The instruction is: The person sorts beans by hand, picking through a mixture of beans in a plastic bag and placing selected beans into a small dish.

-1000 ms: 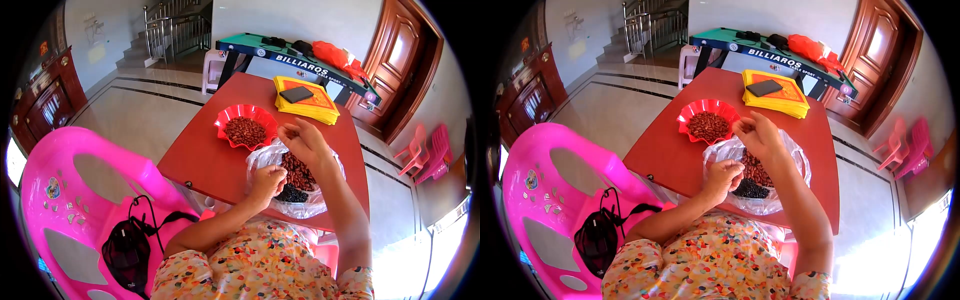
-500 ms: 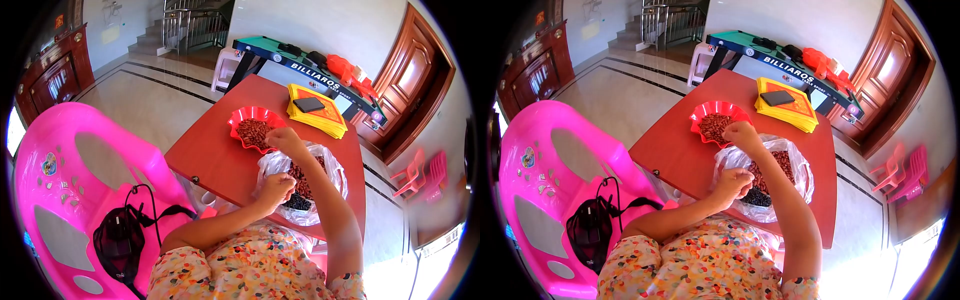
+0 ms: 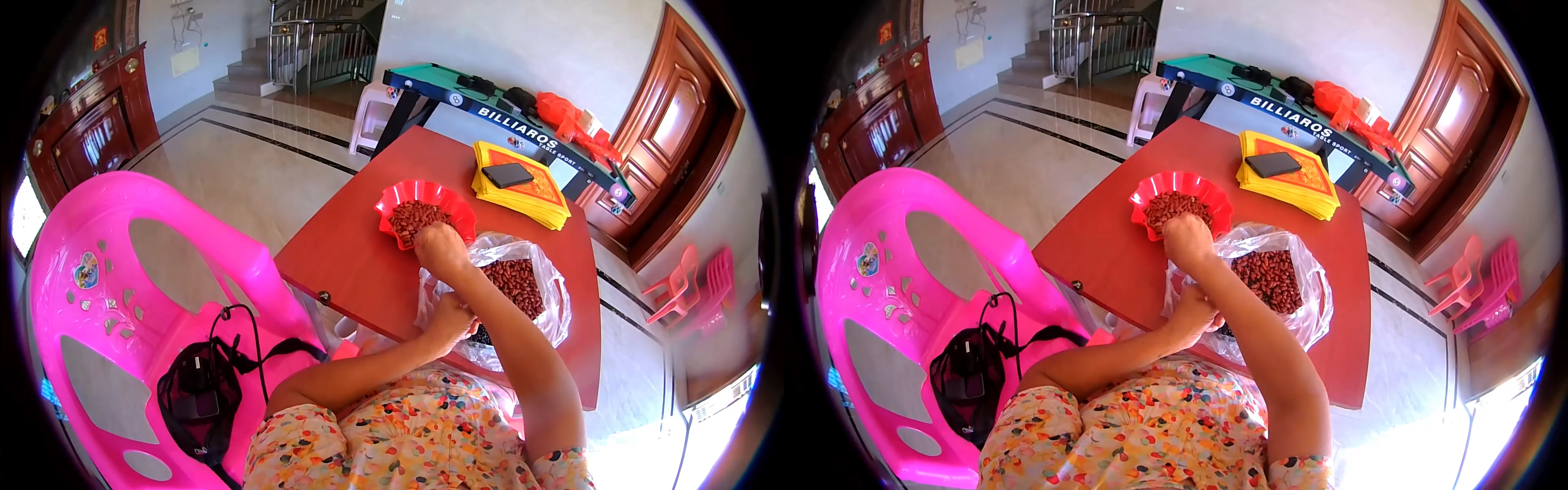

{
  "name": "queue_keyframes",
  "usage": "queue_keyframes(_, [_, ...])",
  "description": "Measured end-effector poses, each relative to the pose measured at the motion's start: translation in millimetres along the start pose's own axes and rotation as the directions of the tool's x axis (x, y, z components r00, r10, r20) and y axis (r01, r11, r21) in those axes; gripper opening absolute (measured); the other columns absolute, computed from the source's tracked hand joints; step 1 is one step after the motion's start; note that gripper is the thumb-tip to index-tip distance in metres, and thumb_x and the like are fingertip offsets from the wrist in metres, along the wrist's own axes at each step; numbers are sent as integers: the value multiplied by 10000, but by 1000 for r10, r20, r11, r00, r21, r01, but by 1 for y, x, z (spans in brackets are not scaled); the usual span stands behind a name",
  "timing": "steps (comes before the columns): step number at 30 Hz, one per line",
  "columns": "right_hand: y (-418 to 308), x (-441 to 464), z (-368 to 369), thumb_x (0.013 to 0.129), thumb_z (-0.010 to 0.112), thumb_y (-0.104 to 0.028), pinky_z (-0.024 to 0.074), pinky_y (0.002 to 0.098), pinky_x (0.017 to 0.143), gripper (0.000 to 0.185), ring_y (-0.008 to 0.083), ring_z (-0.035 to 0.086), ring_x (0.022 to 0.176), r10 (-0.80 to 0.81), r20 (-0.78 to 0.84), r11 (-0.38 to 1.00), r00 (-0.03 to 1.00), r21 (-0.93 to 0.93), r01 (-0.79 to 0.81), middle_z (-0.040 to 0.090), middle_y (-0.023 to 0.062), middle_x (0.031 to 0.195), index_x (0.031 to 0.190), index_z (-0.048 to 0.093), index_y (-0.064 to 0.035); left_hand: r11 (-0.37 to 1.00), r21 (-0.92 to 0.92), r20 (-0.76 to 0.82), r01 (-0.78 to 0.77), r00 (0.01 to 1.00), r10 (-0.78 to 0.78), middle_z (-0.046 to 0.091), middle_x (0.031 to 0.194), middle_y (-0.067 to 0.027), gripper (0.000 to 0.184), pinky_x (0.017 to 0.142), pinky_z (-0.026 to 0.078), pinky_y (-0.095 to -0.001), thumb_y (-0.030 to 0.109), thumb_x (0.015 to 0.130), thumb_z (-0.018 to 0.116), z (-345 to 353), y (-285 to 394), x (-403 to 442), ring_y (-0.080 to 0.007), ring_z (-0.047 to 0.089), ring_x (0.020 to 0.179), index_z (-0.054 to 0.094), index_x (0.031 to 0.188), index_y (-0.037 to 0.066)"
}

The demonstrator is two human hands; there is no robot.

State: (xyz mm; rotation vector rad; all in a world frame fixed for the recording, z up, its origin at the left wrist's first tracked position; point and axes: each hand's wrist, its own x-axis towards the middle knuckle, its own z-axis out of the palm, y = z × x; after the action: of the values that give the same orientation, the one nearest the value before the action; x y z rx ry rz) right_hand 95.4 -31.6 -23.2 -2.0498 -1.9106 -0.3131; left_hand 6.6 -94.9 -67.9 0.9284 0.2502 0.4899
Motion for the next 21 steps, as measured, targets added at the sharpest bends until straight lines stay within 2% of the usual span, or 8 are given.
queue_keyframes(5, [-28, -16, -11, 701, 549, -111, 510, 447, 628, 135, 357, 603, 660, -51, 17, 999, 999, -11, 51, 587, 195, 668, 605, 612, -41, 996, 85, 42, -27, 999, 23, 531, 676, -17, 85, 484, 393, -232, 115, 879, 501, -9, -13, 5, -78, 503, 566, 537, 857, 42])
queue_keyframes(7, [-42, -24, -18, 698, 542, -128, 516, 445, 629, 149, 364, 606, 657, -51, 52, 999, 997, 13, 50, 587, 196, 651, 607, 620, -40, 913, 321, 87, -253, 967, 238, 529, 700, 1, 77, 519, 395, -219, 134, 872, 533, -26, -48, 25, -66, 497, 605, 542, 889, 59])
queue_keyframes(9, [-55, -30, -23, 697, 542, -128, 515, 447, 630, 148, 362, 607, 657, -33, 90, 999, 995, 24, 31, 591, 197, 662, 609, 624, -42, 613, 600, 161, -514, 828, 537, 527, 725, 18, 96, 555, 397, -207, 152, 866, 565, -32, -59, 33, -54, 490, 645, 547, 921, 76])
queue_keyframes(12, [-66, -39, -34, 698, 539, -119, 513, 447, 635, 145, 352, 612, 663, -46, 140, 998, 989, 41, 41, 605, 202, 712, 618, 635, -45, 986, 66, 153, -156, 978, 144, 544, 755, 15, 158, 590, 418, -210, 201, 891, 550, -18, -33, 14, -60, 499, 678, 552, 962, 60])
queue_keyframes(15, [-66, -46, -37, 740, 595, -185, 505, 423, 688, 170, 330, 610, 754, -67, 184, 998, 981, 8, 66, 626, 181, 764, 695, 656, -32, 932, 348, 132, -103, 989, 60, 537, 734, 19, 156, 591, 418, -208, 206, 899, 539, -21, -33, 14, -56, 496, 668, 547, 959, 62])
queue_keyframes(16, [-64, -49, -42, 740, 595, -185, 505, 423, 688, 170, 330, 610, 754, -49, 177, 999, 983, 12, 48, 626, 181, 764, 695, 656, -32, 966, 225, 117, -129, 988, 105, 532, 721, 18, 138, 546, 404, -209, 198, 894, 540, -18, -32, 12, -59, 488, 625, 542, 945, 70])
queue_keyframes(18, [-54, -58, -58, 767, 628, -247, 499, 413, 703, 239, 323, 606, 789, -71, -221, 931, 973, 336, 144, 632, 167, 776, 804, 665, -14, 984, 106, 109, -140, 986, 129, 528, 707, 17, 120, 500, 389, -210, 190, 889, 541, -12, -25, 6, -63, 479, 582, 537, 931, 77])
queue_keyframes(21, [-27, -84, -83, 786, 634, -208, 492, 369, 645, 225, 295, 622, 716, 152, -296, 879, 943, 477, 8, 642, 161, 796, 871, 655, -1, 1000, -21, 45, 22, 999, -21, 509, 641, 3, 104, 359, 249, -208, 182, 846, 577, 1, 5, -6, -76, 405, 425, 524, 831, 94])
